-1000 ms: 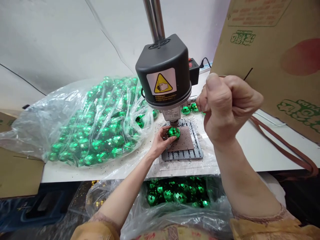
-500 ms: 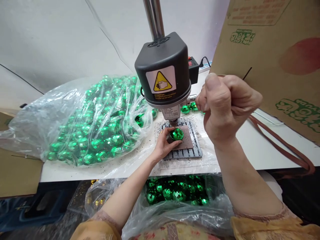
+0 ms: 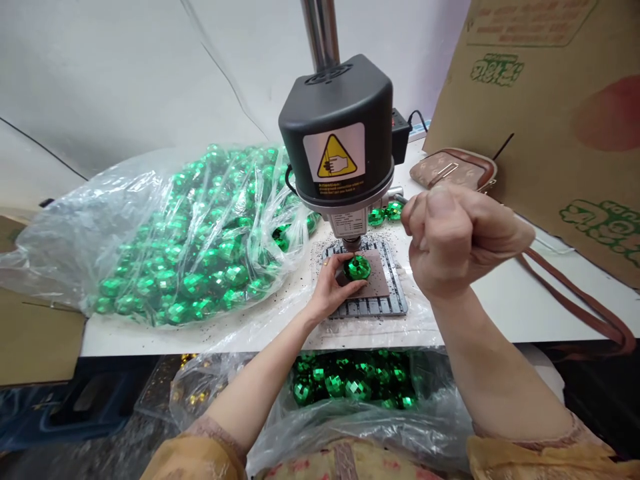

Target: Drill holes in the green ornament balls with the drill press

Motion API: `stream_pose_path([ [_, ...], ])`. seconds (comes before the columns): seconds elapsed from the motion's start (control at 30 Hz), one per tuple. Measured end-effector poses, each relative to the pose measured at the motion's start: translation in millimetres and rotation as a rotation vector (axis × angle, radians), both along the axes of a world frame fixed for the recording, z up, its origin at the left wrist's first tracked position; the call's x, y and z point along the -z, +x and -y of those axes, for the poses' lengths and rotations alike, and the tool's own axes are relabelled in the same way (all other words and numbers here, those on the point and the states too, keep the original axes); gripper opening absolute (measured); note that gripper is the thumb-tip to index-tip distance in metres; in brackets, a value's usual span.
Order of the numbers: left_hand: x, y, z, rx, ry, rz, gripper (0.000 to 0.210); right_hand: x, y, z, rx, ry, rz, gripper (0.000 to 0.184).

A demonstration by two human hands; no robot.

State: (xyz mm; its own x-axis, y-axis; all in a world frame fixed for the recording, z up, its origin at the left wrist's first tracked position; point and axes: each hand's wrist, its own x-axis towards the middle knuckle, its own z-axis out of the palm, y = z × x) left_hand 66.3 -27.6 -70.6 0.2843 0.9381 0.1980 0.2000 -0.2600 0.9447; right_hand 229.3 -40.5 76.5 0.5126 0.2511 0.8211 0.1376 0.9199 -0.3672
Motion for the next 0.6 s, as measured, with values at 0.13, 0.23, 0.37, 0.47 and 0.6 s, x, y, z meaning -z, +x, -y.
stream_pose_path([
  [0.13,0.9,1.1,1.2,0.006,-0.024,0.032,0.056,3.1,-1.1,0.1,0.043,-0.029,-0.009,0.054],
  [0.23,0.4,1.9,2.2,0.004,-0.024,0.021,0.055,6.3,-1.2,-0.5,0.058,0.015,-0.01,0.052],
  [0.37,-0.9,2.2,3.2,-0.002,-0.014,0.016,0.055,11.6,1.9,0.2,0.041,0.074,0.043,0.053],
  [0.47,-2.5,2.4,4.0,0.004,-0.021,0.035,0.054,15.4,4.2,0.0,0.027,0.08,0.063,0.051],
  [0.6,-3.7,2.6,4.8,0.007,-0.012,0.015,0.056,18.7,5.0,-3.9,0.005,0.165,0.085,0.048],
])
